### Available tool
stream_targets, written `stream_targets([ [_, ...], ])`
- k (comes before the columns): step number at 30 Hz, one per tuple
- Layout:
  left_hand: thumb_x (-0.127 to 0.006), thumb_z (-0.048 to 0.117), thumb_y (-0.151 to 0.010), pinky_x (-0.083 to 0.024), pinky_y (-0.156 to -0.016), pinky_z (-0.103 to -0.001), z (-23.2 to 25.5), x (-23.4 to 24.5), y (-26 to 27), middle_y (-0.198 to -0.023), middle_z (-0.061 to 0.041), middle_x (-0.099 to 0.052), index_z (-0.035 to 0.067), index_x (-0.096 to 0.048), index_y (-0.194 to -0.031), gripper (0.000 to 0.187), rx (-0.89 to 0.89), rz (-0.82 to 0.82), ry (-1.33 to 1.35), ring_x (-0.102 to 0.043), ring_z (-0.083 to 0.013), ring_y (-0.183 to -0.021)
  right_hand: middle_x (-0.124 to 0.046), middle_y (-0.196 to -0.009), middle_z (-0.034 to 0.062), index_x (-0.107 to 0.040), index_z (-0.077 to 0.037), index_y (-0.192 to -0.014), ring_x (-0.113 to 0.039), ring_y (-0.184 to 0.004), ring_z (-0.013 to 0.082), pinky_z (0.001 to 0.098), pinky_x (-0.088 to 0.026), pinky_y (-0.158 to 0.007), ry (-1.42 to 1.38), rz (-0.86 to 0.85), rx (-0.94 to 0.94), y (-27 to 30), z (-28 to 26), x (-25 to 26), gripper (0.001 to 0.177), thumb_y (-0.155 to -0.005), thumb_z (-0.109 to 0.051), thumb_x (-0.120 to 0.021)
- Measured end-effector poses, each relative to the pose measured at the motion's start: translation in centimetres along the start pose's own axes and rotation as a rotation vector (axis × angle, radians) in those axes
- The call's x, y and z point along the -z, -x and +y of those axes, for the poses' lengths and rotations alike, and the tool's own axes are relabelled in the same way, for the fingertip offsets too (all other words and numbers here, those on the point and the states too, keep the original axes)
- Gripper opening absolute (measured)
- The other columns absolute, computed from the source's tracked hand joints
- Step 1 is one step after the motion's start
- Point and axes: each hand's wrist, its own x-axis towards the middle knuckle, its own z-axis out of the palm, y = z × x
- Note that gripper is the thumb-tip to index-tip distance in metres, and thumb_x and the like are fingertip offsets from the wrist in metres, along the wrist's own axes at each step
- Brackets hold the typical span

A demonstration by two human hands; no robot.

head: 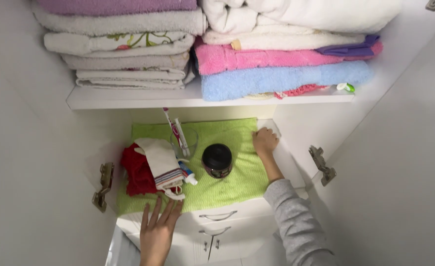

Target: The person opens a bathroom cabinet and rearranges items on a lower shelf. They fold a green towel, place a toothbrush and toothpaste, and fold a red cloth. They then move several bottles and containers from the countertop into the cabinet, arranging them on the shelf.

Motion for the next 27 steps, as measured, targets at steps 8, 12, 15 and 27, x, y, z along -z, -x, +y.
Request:
stream_targets([
  [8, -0.066, 0.026, -0.082, -0.035, -0.123, -0.058, -0.1, 0.1, -0.4, -0.139, 0.004, -0.068, 0.028, -0.061, -0.141, 0.060, 0.007, -0.013, 0.022, -0.054, -0.0309, -0.141, -0.079, -0.100, 0.0098, -0.072, -0.009, -0.119, -0.072, -0.087, 0.0275, 0.0433, -0.048, -0.096, 0.174, 0.332, 0.102, -1.6, -0.3, -1.3, 0.036, -0.094, -0.035, -0.075],
  [12, -0.065, 0.058, -0.087, -0.032, -0.122, -0.056, 0.2, 1.5, -1.3, -0.131, 0.002, -0.073, 0.030, -0.069, -0.135, 0.055, 0.016, 0.085, 0.083, -0.060, -0.0278, -0.134, -0.056, -0.140, 0.0347, -0.037, 0.011, -0.152, -0.055, -0.125, 0.0449, 0.0556, -0.037, -0.114, 0.347, 0.459, 0.212, -1.2, -0.7, -1.2, 0.088, -0.095, -0.047, -0.070],
  [15, -0.072, 0.062, -0.083, -0.035, -0.122, -0.049, 1.0, 2.8, -1.6, -0.122, 0.007, -0.076, 0.023, -0.075, -0.118, 0.053, 0.216, 0.109, 0.269, -0.061, -0.0224, -0.132, -0.060, -0.129, 0.0201, -0.058, -0.004, -0.133, -0.055, -0.112, 0.0356, 0.0460, -0.045, -0.095, 0.068, 0.448, 0.223, 1.4, -2.6, 2.3, 0.051, -0.097, -0.038, -0.069],
  [27, -0.048, 0.021, -0.104, -0.045, -0.092, -0.037, 0.4, 4.1, -5.1, -0.113, -0.014, -0.049, -0.001, -0.047, -0.119, 0.026, 0.818, 0.382, 0.880, -0.054, -0.0244, -0.101, -0.057, -0.144, 0.0152, -0.050, -0.010, -0.148, -0.058, -0.128, 0.0368, 0.0446, -0.059, -0.096, -0.369, 0.104, 0.997, 29.3, -18.5, 11.0, 0.079, -0.085, -0.049, -0.080],
])
